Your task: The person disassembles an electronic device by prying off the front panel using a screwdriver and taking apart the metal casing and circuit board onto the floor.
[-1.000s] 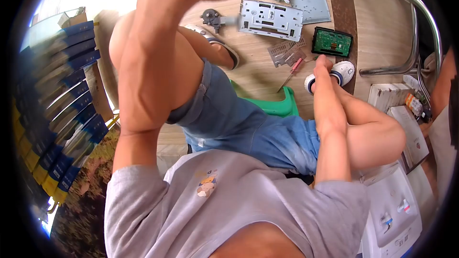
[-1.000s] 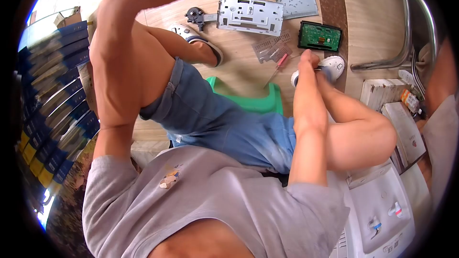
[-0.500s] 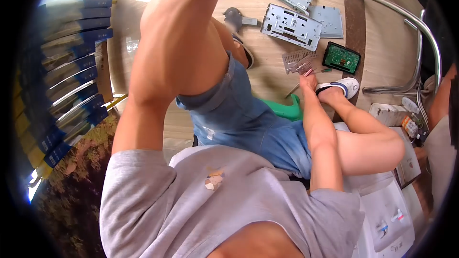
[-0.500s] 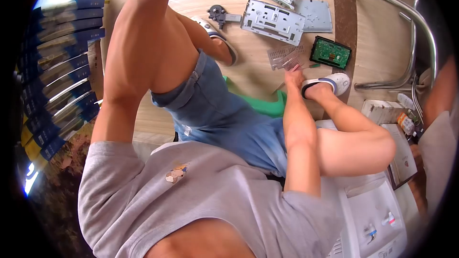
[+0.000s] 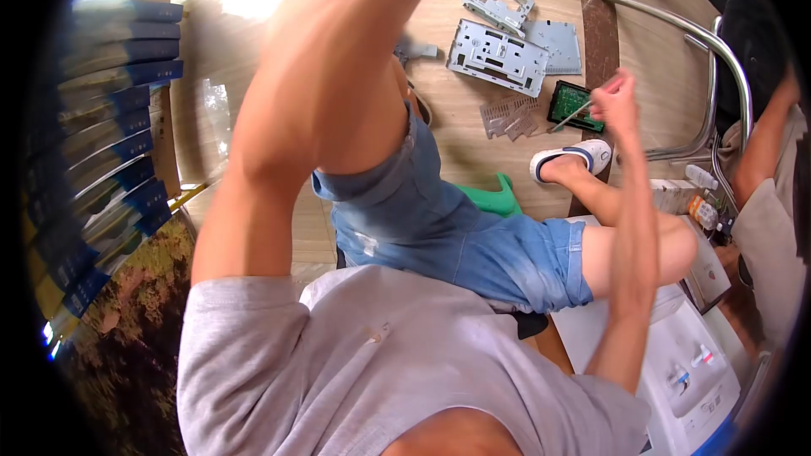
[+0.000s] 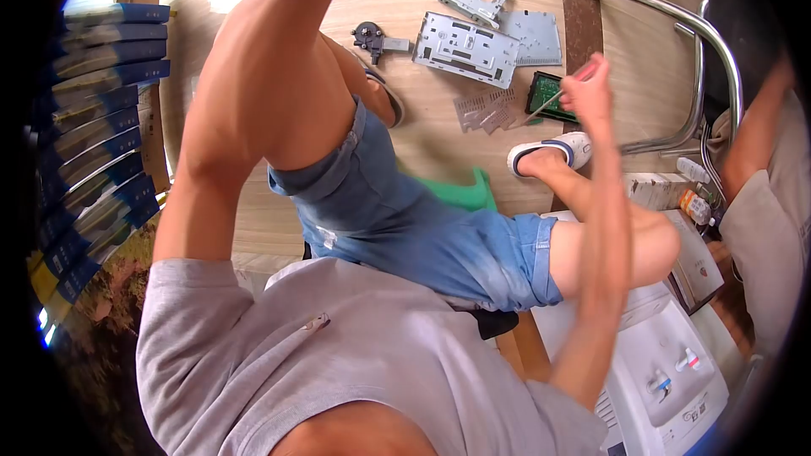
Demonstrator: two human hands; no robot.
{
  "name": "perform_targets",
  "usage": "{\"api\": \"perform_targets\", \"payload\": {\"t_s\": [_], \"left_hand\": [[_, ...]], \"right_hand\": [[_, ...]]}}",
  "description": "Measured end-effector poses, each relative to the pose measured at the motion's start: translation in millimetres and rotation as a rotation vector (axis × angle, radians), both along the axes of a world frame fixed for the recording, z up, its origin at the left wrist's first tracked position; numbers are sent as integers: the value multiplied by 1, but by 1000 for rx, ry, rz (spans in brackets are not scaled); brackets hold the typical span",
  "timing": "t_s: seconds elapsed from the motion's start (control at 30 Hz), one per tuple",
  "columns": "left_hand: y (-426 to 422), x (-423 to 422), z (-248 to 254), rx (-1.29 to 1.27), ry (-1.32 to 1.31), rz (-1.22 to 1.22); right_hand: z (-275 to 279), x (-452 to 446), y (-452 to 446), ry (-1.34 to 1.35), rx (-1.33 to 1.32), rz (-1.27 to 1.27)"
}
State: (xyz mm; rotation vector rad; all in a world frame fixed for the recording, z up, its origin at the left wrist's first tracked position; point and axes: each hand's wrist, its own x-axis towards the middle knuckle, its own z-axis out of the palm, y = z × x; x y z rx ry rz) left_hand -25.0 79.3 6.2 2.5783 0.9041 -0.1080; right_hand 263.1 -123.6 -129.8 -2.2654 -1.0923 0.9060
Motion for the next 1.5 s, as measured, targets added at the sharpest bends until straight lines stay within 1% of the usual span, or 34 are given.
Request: {"api": "perform_targets", "payload": {"t_s": [0.03,0.1,0.17,0.2,0.3,0.33,0.37,0.43,0.5,0.53,0.63,0.73,0.83,0.87,0.97,1.1,1.3,1.5], "left_hand": [[1,9,-5,-2,20,-28],[-3,13,-12,12,18,-49],[-17,15,-19,46,-31,-49],[-17,27,-33,60,55,-45],[-31,36,-46,-75,118,-89],[-45,35,-58,23,-28,-56],[-52,39,-68,-45,122,-53],[-74,41,-98,-42,242,-130],[-102,36,-125,-124,383,-283],[-117,34,-131,-166,439,-336],[-154,29,-140,-272,601,-530],[-163,32,-144,-328,525,-598],[-146,48,-141,-266,430,-542],[-135,53,-138,-287,407,-508],[-115,60,-139,-163,393,-475],[-108,64,-140,-259,490,-471],[-123,58,-140,-287,472,-540],[-123,53,-144,-261,470,-525]], "right_hand": [[30,2,4,8,31,54],[69,4,6,46,102,132],[95,-5,-2,101,182,166],[101,-11,-8,71,188,189],[81,-36,-35,-105,280,218],[75,-47,-43,-150,287,281],[70,-58,-52,-195,296,344],[62,-72,-58,-247,342,443],[58,-77,-61,-274,430,519],[50,-73,-62,-260,450,527],[35,-60,-57,-353,472,559],[40,-63,-52,-252,406,483],[38,-64,-51,-230,388,488],[37,-66,-50,-232,392,496],[37,-69,-48,-237,383,509],[32,-65,-49,-263,379,539],[29,-65,-51,-249,423,538],[23,-64,-49,-268,433,560]]}}
